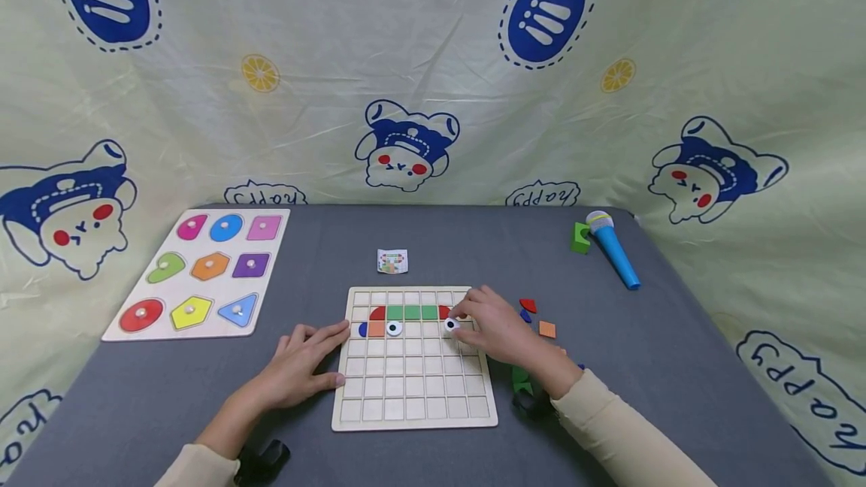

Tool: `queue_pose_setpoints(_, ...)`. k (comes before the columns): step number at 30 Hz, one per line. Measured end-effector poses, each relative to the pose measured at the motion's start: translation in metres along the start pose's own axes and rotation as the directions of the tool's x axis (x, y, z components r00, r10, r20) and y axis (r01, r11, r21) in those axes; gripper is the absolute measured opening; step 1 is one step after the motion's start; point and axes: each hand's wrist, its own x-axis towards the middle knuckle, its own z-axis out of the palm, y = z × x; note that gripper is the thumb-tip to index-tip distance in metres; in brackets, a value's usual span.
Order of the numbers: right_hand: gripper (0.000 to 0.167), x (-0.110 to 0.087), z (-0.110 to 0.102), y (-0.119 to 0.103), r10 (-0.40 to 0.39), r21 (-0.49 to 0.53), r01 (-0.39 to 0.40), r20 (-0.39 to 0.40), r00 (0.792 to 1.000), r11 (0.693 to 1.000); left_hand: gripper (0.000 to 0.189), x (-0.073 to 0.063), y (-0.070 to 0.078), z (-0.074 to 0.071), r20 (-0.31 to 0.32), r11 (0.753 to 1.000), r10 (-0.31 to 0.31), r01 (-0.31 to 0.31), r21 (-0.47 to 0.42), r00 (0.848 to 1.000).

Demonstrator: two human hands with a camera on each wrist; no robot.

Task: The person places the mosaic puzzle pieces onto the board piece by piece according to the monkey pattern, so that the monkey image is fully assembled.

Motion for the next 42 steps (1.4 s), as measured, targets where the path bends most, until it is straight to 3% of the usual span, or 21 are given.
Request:
queue_pose_setpoints(13,0.017,0.029,0.017,-0.017,-0.01,-0.024,0.012,0.089,0.996,1.0,0.07,0.0,0.0,0.0,0.002,1.0,-0.001,0.001,0.002,1.0)
queue_pose_setpoints(42,0.02,0.031,0.023,-0.017,0.037,-0.035,-0.033,0.125,0.992,0.999,0.07,0.0,0.0,0.0,0.006,1.0,-0.01,0.01,-0.001,1.0)
